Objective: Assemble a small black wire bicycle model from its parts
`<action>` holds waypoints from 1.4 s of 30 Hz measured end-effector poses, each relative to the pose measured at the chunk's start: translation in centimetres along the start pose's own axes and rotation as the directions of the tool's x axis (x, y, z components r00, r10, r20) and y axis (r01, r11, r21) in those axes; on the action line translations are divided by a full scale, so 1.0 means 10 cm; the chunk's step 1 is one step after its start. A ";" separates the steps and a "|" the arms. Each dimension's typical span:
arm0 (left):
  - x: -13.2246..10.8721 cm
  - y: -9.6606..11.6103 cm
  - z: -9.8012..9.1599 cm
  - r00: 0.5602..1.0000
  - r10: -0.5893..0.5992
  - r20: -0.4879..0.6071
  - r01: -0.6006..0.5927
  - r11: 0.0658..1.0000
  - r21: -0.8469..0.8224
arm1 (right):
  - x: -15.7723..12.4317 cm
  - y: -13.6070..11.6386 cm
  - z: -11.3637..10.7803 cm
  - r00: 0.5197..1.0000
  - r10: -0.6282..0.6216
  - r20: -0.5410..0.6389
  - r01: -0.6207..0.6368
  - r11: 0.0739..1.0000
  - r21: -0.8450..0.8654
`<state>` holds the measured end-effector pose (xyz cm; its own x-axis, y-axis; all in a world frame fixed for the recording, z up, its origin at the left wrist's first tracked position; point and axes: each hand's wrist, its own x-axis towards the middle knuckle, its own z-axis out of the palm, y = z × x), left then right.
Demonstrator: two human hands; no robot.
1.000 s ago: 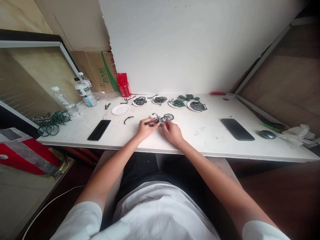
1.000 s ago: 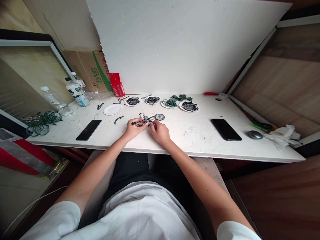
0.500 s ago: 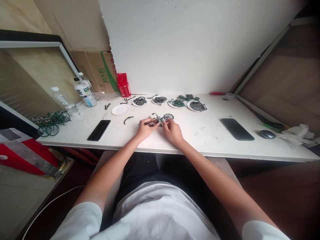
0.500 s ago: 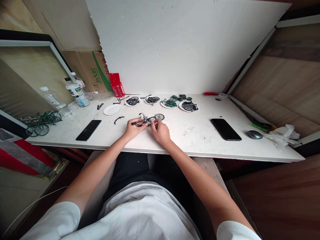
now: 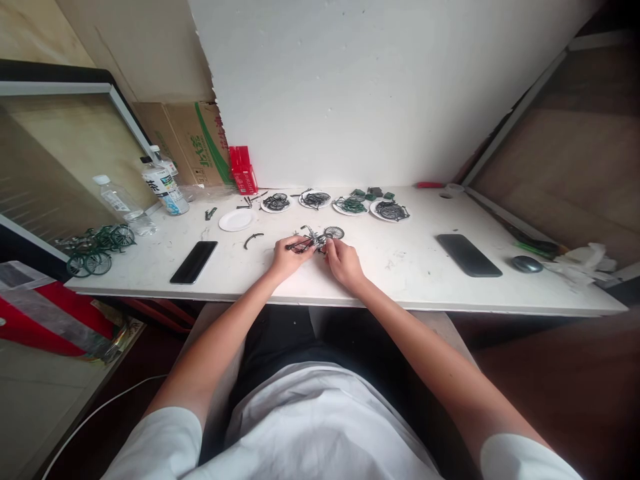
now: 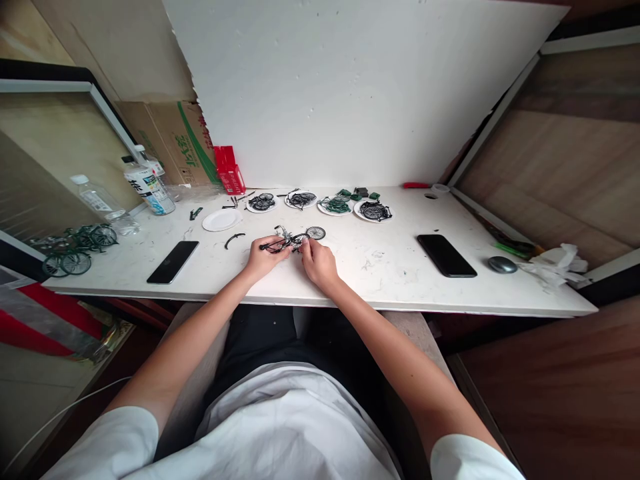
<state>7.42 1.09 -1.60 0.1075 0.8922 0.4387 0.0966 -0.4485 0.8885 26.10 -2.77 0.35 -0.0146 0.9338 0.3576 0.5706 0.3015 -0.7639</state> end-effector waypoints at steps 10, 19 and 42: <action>0.00 0.00 0.01 1.000 -0.003 0.000 0.003 1.000 -0.015 | -0.01 0.01 0.00 1.000 0.015 -0.018 -0.017 0.998 -0.068; 0.00 -0.02 0.02 1.000 -0.018 0.006 0.018 0.999 -0.042 | -0.01 -0.01 -0.01 0.999 0.043 0.012 -0.042 0.997 -0.070; 0.00 -0.01 0.01 1.000 -0.014 0.001 0.014 0.999 -0.030 | -0.01 0.00 -0.01 0.999 0.018 0.034 -0.017 0.999 -0.027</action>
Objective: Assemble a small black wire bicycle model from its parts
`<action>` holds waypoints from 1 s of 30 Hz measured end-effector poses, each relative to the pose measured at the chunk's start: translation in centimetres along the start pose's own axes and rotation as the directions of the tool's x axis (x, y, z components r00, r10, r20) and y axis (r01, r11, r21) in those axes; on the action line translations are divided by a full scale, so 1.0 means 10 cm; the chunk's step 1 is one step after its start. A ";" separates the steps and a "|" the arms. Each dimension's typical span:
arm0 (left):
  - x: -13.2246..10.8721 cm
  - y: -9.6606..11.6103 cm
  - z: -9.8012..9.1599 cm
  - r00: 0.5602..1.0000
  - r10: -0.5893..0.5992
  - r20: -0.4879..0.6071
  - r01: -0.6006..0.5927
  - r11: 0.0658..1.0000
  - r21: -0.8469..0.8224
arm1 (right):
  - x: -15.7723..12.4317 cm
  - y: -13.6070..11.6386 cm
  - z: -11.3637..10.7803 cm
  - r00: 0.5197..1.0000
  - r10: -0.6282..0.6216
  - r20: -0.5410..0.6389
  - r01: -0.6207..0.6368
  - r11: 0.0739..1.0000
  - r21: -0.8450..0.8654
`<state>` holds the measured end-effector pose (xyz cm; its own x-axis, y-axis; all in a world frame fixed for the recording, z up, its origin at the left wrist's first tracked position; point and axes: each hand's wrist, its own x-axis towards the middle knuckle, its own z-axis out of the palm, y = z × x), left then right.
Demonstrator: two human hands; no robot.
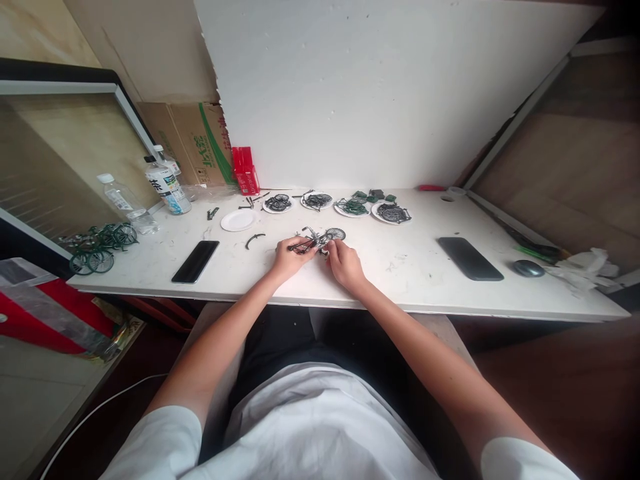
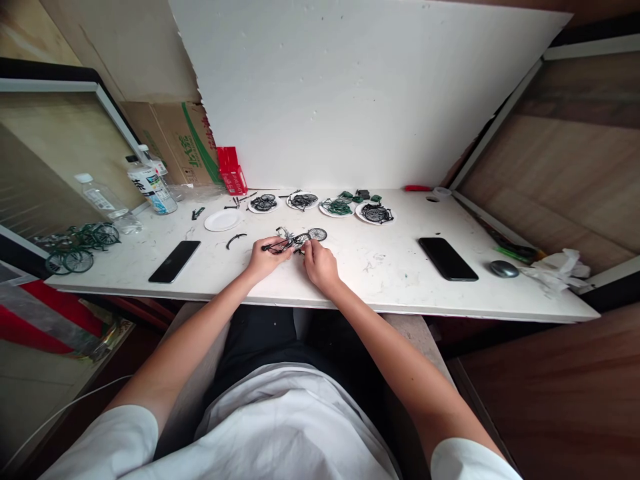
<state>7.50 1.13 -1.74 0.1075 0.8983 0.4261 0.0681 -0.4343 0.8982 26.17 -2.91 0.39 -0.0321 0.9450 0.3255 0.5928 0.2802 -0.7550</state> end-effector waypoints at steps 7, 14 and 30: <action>0.01 -0.04 0.02 1.000 0.012 -0.027 -0.012 1.000 0.014 | 0.00 0.01 0.01 1.000 0.020 -0.020 -0.020 0.999 -0.046; 0.00 0.00 0.01 1.000 0.000 -0.019 0.000 1.000 0.015 | 0.00 0.00 -0.01 1.000 0.003 -0.011 -0.002 1.000 0.028; -0.01 0.06 0.00 1.000 -0.019 -0.002 0.019 1.000 -0.017 | 0.00 -0.01 0.00 1.000 0.007 -0.019 -0.007 1.000 -0.009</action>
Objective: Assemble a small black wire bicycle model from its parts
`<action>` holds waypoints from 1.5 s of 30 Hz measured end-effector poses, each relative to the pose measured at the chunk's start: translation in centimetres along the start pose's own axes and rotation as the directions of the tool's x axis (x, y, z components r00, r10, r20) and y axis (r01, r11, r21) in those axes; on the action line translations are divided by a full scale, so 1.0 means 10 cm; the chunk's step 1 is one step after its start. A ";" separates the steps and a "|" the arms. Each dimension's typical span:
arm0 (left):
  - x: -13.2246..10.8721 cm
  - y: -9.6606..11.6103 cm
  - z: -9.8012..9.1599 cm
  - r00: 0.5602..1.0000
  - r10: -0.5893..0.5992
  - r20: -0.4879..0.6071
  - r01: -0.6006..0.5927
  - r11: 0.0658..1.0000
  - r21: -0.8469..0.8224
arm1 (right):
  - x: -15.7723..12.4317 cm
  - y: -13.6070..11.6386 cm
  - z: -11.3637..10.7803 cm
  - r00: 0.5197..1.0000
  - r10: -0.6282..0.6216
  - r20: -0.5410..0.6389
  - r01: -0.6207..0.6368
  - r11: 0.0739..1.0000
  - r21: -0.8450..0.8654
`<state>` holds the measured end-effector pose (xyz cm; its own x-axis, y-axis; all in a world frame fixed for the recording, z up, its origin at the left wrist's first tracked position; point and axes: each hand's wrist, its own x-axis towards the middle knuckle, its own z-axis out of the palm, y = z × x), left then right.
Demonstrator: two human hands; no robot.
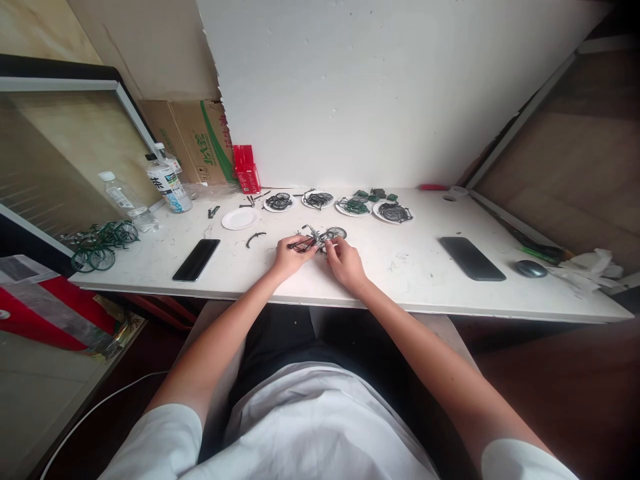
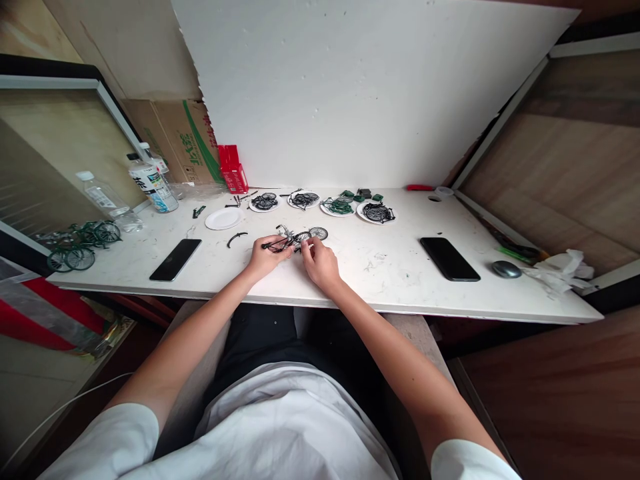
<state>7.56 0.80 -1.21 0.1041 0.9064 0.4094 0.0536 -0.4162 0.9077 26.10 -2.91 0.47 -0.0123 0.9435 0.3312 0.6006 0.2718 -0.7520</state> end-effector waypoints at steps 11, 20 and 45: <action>0.01 -0.05 0.01 0.999 0.004 -0.035 -0.004 1.000 -0.016 | 0.01 0.02 0.00 1.000 -0.013 0.003 0.013 0.996 0.087; 0.00 -0.06 0.00 1.000 -0.009 -0.017 0.008 1.000 -0.022 | 0.01 0.02 0.01 1.000 -0.027 0.002 0.027 0.999 0.044; 0.01 -0.10 0.01 0.999 0.027 -0.036 -0.026 0.999 0.019 | 0.00 0.03 0.02 0.998 -0.006 -0.055 0.005 1.000 -0.021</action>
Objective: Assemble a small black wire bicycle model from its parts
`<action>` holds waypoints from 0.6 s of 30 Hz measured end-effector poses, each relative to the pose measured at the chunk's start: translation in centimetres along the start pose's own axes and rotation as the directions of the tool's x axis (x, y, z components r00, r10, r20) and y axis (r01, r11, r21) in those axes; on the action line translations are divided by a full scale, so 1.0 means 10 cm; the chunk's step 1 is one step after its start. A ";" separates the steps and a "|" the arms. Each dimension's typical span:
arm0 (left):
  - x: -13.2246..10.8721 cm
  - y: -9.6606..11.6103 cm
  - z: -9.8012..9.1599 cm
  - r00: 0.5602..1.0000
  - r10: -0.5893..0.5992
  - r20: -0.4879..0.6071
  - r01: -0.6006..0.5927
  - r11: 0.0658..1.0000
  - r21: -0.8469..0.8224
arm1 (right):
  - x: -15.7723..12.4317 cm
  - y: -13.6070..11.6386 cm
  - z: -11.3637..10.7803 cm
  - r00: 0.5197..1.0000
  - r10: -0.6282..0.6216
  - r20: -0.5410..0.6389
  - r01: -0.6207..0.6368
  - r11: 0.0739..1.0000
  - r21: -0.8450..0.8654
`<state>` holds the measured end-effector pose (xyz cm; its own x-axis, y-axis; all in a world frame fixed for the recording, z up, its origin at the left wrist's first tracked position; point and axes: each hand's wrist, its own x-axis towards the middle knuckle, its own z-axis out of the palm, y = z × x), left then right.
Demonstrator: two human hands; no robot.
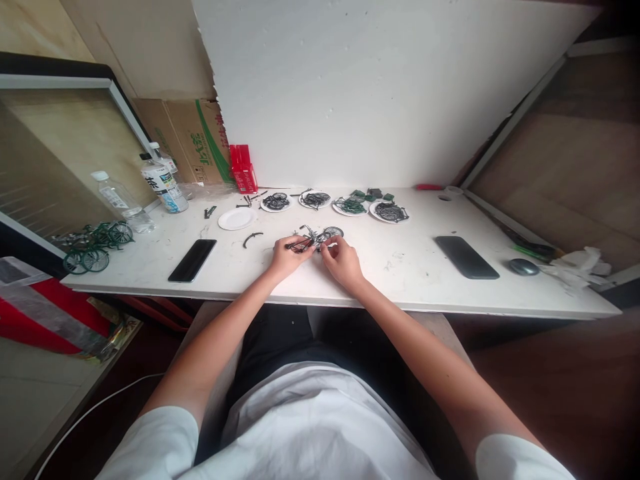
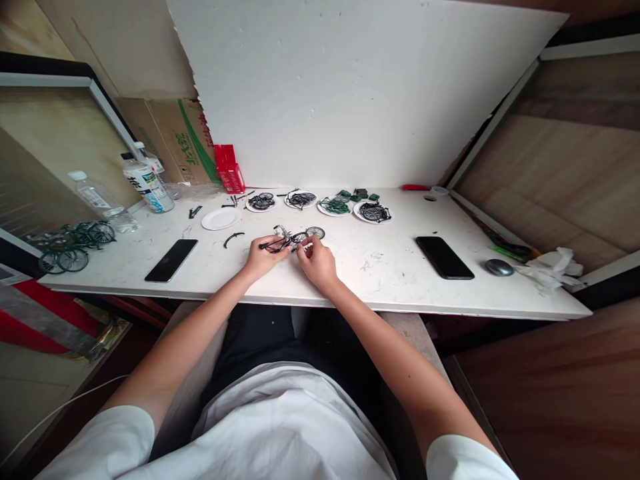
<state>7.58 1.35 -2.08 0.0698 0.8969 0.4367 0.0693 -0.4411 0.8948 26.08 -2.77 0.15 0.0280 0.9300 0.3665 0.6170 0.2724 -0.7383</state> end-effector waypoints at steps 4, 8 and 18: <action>0.00 -0.01 0.01 1.000 -0.002 -0.002 0.002 1.000 -0.014 | 0.00 0.02 0.01 1.000 -0.012 0.017 0.012 1.000 0.006; 0.00 -0.01 0.01 1.000 0.003 -0.010 -0.003 1.000 0.011 | 0.01 0.01 0.00 0.999 -0.015 0.047 0.014 1.000 0.018; -0.01 0.01 0.00 1.000 -0.007 -0.007 0.007 1.000 0.000 | 0.00 0.00 -0.01 0.999 -0.017 0.035 0.018 1.000 -0.014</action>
<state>7.62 1.24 -2.00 0.0622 0.9000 0.4315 0.0698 -0.4352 0.8976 26.17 -2.75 0.16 -0.0106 0.9333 0.3591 0.6282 0.2856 -0.7238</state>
